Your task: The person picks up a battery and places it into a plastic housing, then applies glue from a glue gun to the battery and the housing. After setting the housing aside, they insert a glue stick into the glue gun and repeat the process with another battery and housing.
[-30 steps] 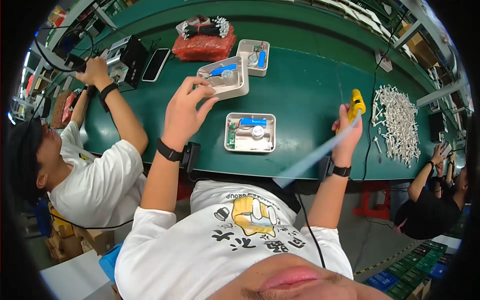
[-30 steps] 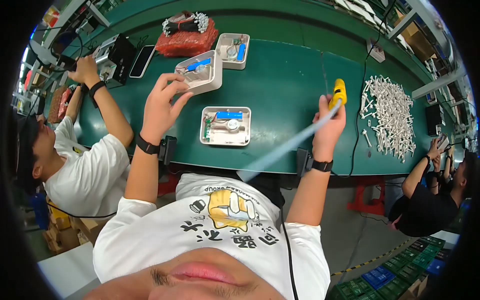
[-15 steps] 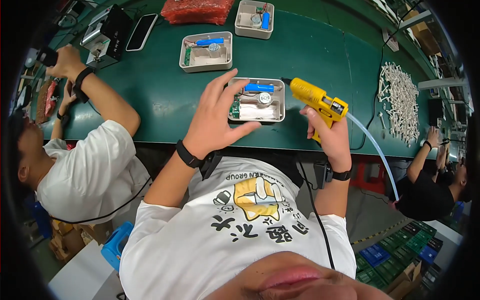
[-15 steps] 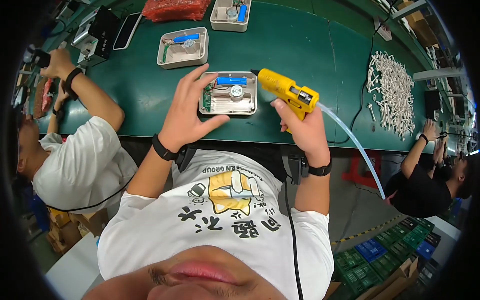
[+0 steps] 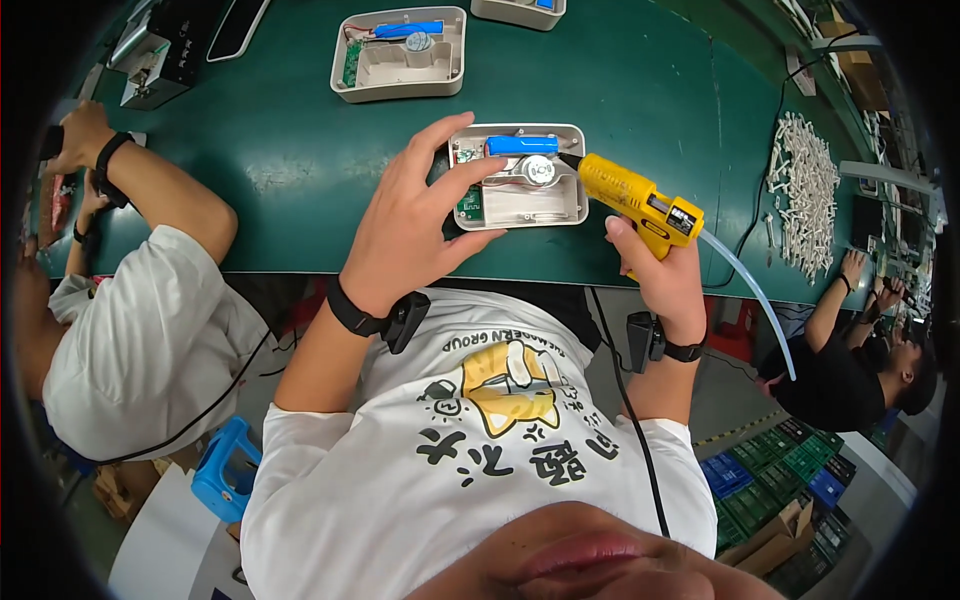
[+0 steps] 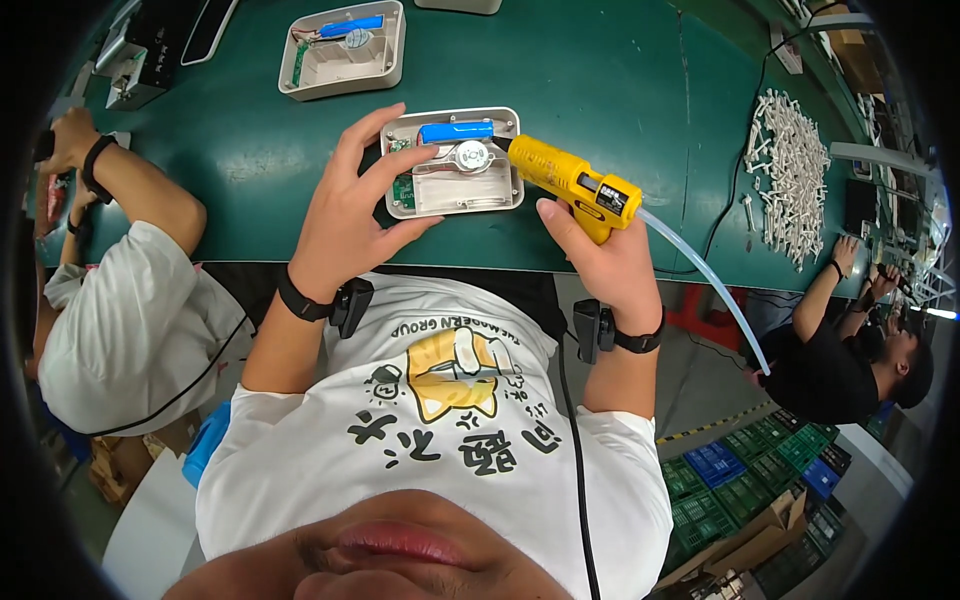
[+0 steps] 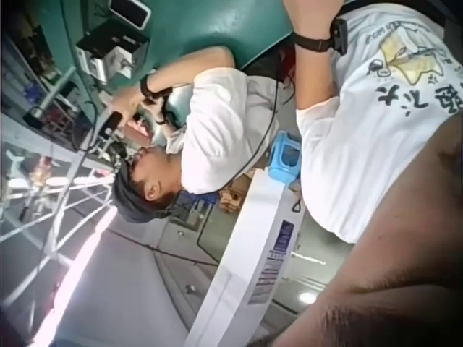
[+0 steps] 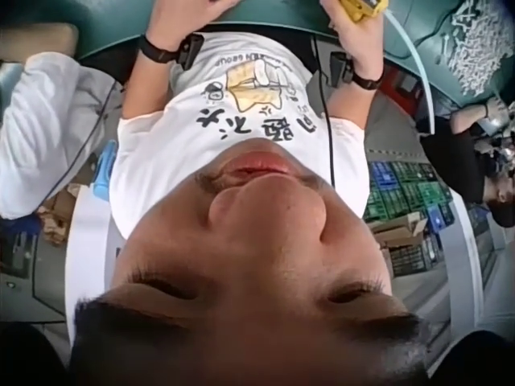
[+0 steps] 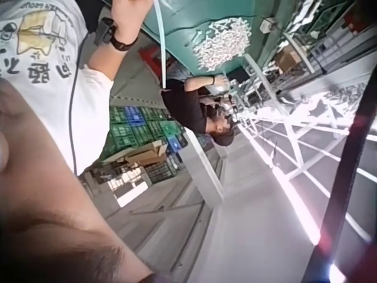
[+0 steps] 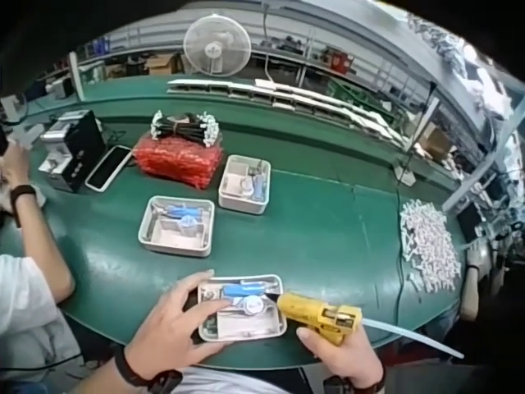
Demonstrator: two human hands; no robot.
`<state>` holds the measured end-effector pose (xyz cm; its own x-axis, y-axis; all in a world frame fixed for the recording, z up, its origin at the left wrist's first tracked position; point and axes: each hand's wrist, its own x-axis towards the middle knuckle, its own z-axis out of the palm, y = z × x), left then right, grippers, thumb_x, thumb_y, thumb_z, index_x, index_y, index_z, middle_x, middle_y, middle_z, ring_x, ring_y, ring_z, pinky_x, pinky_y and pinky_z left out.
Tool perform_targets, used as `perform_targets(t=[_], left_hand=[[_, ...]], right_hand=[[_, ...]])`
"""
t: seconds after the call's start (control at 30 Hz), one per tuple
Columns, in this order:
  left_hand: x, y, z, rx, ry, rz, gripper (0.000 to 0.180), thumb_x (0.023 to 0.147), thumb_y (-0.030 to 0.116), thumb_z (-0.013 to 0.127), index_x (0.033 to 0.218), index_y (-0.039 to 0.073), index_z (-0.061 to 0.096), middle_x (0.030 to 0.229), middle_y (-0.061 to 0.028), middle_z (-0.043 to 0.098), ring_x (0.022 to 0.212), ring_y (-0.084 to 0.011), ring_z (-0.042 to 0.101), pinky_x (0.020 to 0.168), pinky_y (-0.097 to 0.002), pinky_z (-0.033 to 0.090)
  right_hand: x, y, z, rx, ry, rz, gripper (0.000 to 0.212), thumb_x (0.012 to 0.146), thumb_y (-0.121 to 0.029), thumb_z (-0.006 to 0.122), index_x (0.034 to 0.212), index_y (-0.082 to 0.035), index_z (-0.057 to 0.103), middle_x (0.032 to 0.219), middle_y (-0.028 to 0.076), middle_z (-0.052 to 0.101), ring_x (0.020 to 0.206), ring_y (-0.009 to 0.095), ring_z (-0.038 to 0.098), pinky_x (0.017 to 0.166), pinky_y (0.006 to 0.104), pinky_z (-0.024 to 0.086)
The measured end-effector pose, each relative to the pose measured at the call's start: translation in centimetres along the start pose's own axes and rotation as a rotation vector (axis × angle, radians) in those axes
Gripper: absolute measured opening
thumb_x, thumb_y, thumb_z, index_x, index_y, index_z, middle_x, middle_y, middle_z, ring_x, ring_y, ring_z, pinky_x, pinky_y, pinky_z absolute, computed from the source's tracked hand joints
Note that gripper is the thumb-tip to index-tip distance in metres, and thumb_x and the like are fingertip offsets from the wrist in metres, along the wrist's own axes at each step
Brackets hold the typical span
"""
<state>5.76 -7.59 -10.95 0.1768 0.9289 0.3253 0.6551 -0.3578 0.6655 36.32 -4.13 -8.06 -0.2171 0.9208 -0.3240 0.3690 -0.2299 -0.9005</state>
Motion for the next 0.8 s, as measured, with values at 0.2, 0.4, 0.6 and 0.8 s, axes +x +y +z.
perform_targets(t=[0.2, 0.4, 0.6, 0.8], left_hand=[[-0.6, -0.4, 0.3, -0.034, 0.026, -0.004, 0.059, 0.073, 0.017, 0.095, 0.127, 0.014, 0.071, 0.157, -0.0153, 0.049, 0.137, -0.0403, 0.056, 0.11, -0.0484, 0.052], [-1.5, -1.2, 0.4, -0.079, 0.043, 0.012, 0.059, 0.071, 0.01, 0.094, 0.125, 0.014, 0.072, 0.157, -0.0152, 0.049, 0.136, -0.0385, 0.058, 0.109, -0.046, 0.055], [-1.7, -1.0, 0.6, -0.12, 0.08, 0.065, 0.061, 0.066, 0.0, 0.091, 0.124, 0.013, 0.074, 0.158, -0.0158, 0.048, 0.139, -0.0369, 0.057, 0.112, -0.0442, 0.056], [-2.1, -0.8, 0.8, -0.107, 0.088, 0.079, 0.061, 0.065, -0.001, 0.09, 0.123, 0.013, 0.074, 0.156, -0.0157, 0.049, 0.14, -0.0367, 0.055, 0.113, -0.045, 0.056]], right_hand=[[-0.5, -1.5, 0.8, -0.061, 0.047, -0.071, 0.029, 0.098, -0.023, 0.082, 0.115, -0.002, 0.071, 0.093, 0.001, 0.071, 0.075, 0.006, 0.064, 0.058, 0.0224, 0.051], [-2.2, -0.9, 1.3, -0.075, 0.082, -0.044, 0.028, 0.098, -0.02, 0.082, 0.116, -0.001, 0.071, 0.093, 0.0, 0.07, 0.077, 0.006, 0.064, 0.058, 0.0225, 0.051], [-2.0, -2.6, 4.3, 0.04, 0.003, -0.145, 0.025, 0.094, -0.012, 0.083, 0.111, 0.002, 0.072, 0.089, 0.0, 0.071, 0.076, 0.007, 0.063, 0.065, 0.0238, 0.05], [-1.9, -2.5, 5.1, 0.008, -0.03, -0.128, 0.023, 0.092, -0.011, 0.085, 0.107, 0.003, 0.073, 0.084, 0.002, 0.071, 0.073, 0.007, 0.063, 0.066, 0.0242, 0.05]])
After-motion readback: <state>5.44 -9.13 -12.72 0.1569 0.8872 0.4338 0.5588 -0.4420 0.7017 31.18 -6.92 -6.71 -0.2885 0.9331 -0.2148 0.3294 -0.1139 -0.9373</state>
